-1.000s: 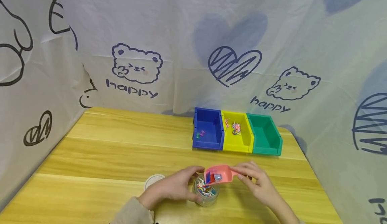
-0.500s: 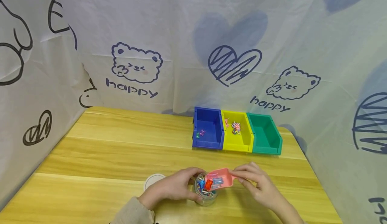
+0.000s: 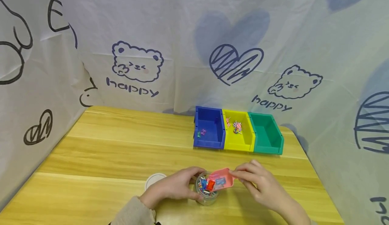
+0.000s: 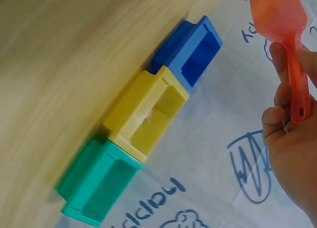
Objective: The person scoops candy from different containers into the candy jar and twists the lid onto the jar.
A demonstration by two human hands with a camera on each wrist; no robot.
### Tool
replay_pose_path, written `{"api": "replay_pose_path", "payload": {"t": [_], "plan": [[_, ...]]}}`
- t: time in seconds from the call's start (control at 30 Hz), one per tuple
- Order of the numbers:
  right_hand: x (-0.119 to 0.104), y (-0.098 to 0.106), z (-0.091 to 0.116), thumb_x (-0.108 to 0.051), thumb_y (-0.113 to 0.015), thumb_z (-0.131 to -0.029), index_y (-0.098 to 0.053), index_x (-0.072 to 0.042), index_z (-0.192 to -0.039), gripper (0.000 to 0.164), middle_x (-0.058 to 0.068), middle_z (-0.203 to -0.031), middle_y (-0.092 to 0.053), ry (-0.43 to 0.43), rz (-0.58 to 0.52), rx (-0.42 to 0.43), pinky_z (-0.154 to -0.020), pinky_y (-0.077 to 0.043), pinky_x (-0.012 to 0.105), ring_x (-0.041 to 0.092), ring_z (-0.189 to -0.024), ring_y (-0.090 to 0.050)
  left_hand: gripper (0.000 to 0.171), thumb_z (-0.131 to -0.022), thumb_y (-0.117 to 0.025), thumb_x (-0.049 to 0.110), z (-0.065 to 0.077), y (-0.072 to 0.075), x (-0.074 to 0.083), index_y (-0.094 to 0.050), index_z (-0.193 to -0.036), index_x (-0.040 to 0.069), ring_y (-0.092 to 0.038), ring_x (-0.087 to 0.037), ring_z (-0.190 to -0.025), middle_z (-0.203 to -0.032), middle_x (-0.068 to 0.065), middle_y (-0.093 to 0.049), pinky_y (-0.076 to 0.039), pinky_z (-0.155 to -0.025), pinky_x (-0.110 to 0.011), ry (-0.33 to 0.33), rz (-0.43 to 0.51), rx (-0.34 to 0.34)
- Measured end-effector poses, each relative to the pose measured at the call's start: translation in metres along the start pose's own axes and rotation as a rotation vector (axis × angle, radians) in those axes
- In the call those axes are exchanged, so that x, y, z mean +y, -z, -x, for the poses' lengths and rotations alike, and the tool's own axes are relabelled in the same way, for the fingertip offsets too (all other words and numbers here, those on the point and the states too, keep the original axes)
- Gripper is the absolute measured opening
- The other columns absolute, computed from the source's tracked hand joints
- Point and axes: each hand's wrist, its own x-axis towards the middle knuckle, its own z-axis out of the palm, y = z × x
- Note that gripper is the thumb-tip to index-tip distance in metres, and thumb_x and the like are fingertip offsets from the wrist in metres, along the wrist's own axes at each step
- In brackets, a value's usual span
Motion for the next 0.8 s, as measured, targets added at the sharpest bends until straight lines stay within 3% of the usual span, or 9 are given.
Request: {"api": "replay_pose_path", "payload": {"t": [0.07,0.17,0.3,0.43,0.53,0.8], "plan": [[-0.001,0.002,-0.002,-0.001,-0.073,-0.090,-0.079,-0.021,-0.120,0.037,-0.013,-0.110,-0.070,0.024,0.025,-0.008,-0.080,-0.051,0.021,0.007,-0.096,-0.054,0.076,-0.081,-0.090,0.023,0.000,0.000,0.000,-0.054,-0.146,0.010,-0.063,-0.017,-0.120,-0.139,-0.004,-0.062,-0.050,-0.106,-0.033,-0.002,-0.004,-0.001],[-0.003,0.006,-0.007,-0.018,-0.058,-0.106,-0.079,-0.019,-0.118,0.024,-0.011,-0.109,-0.070,0.070,0.061,-0.009,-0.080,-0.051,0.022,0.009,-0.095,-0.054,0.077,-0.080,-0.091,0.023,0.000,0.000,0.001,-0.054,-0.146,0.009,-0.063,-0.018,-0.120,-0.138,-0.003,-0.062,-0.050,-0.106,-0.034,-0.004,-0.011,0.002],[-0.008,0.011,-0.014,-0.037,-0.030,-0.114,-0.080,-0.018,-0.115,0.053,-0.009,-0.108,-0.070,0.125,0.115,-0.022,-0.082,-0.050,0.022,0.011,-0.095,-0.055,0.078,-0.080,-0.091,0.022,0.000,0.001,0.002,-0.053,-0.146,0.007,-0.063,-0.018,-0.120,-0.137,-0.003,-0.062,-0.050,-0.107,-0.034,-0.006,-0.012,0.001],[-0.014,0.017,-0.023,-0.019,-0.057,-0.106,-0.080,-0.019,-0.113,0.025,-0.009,-0.105,-0.070,0.155,0.169,-0.064,-0.081,-0.051,0.026,0.012,-0.093,-0.055,0.078,-0.080,-0.091,0.023,0.000,0.001,0.001,-0.053,-0.146,0.007,-0.063,-0.017,-0.119,-0.137,-0.003,-0.062,-0.050,-0.106,-0.033,-0.010,-0.016,0.002],[-0.020,0.022,-0.030,-0.005,-0.070,-0.089,-0.081,-0.019,-0.111,0.028,-0.008,-0.102,-0.071,0.177,0.204,-0.088,-0.078,-0.052,0.029,0.013,-0.090,-0.055,0.077,-0.080,-0.091,0.024,-0.001,0.001,0.000,-0.053,-0.146,0.008,-0.063,-0.017,-0.119,-0.137,-0.003,-0.062,-0.050,-0.106,-0.033,-0.010,-0.022,0.002],[-0.034,0.038,-0.044,0.001,-0.069,-0.085,-0.080,-0.018,-0.112,0.034,-0.005,-0.100,-0.070,0.187,0.300,-0.214,-0.076,-0.051,0.029,0.015,-0.087,-0.052,0.080,-0.079,-0.091,0.025,-0.001,0.002,0.000,-0.052,-0.147,0.008,-0.062,-0.016,-0.121,-0.138,-0.002,-0.062,-0.049,-0.109,-0.035,0.000,-0.030,-0.007]]}}
